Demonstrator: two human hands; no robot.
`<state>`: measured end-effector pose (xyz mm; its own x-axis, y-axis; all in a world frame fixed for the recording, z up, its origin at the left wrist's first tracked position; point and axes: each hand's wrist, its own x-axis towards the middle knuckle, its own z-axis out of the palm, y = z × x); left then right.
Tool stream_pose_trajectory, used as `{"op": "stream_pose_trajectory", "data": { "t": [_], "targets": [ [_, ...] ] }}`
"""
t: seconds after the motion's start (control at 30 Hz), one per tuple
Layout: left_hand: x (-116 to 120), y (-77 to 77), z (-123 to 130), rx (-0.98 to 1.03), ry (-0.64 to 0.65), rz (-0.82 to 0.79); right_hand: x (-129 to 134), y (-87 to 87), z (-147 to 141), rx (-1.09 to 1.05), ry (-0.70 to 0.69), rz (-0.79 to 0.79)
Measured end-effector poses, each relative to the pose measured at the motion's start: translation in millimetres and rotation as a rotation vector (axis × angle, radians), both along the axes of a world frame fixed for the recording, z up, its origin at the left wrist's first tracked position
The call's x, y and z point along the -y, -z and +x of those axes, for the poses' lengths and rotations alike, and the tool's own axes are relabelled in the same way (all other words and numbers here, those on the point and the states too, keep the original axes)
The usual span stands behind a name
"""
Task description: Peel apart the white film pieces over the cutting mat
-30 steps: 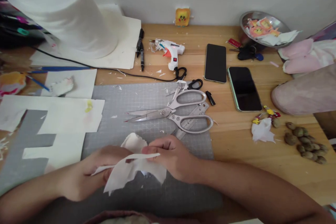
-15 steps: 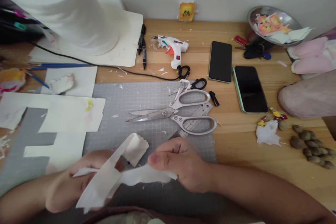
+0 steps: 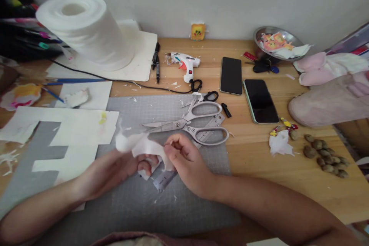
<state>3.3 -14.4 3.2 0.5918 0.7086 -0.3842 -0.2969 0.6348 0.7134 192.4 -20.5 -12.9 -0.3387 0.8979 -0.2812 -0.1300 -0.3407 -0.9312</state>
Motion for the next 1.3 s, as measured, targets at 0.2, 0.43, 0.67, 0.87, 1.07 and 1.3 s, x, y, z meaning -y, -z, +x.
{"op": "stream_pose_trajectory", "data": {
  "t": [0.2, 0.43, 0.67, 0.87, 1.07, 1.3],
  "targets": [
    [9.3, 8.5, -6.7, -0.173, 0.088, 0.133, 1.4, 1.3, -0.7, 0.048, 0.005, 0.078],
    [13.8, 11.3, 9.2, -0.049, -0.005, 0.192, 5.0, 3.7, 2.2, 0.206, -0.138, 0.238],
    [6.5, 6.7, 13.6, -0.296, -0.077, 0.041, -1.2, -3.2, 4.2, 0.107, -0.318, 0.171],
    [2.4, 7.3, 11.6, -0.239, -0.054, 0.018, -9.3, -1.6, 4.1, -0.029, -0.329, -0.132],
    [4.6, 7.2, 9.7, -0.214, 0.019, 0.121, -14.3, -1.2, 4.6, -0.039, -0.465, -0.147],
    [6.2, 7.5, 8.1, -0.249, 0.134, 0.280, -13.3, -2.7, 3.8, 0.072, -0.456, 0.009]
  ]
}}
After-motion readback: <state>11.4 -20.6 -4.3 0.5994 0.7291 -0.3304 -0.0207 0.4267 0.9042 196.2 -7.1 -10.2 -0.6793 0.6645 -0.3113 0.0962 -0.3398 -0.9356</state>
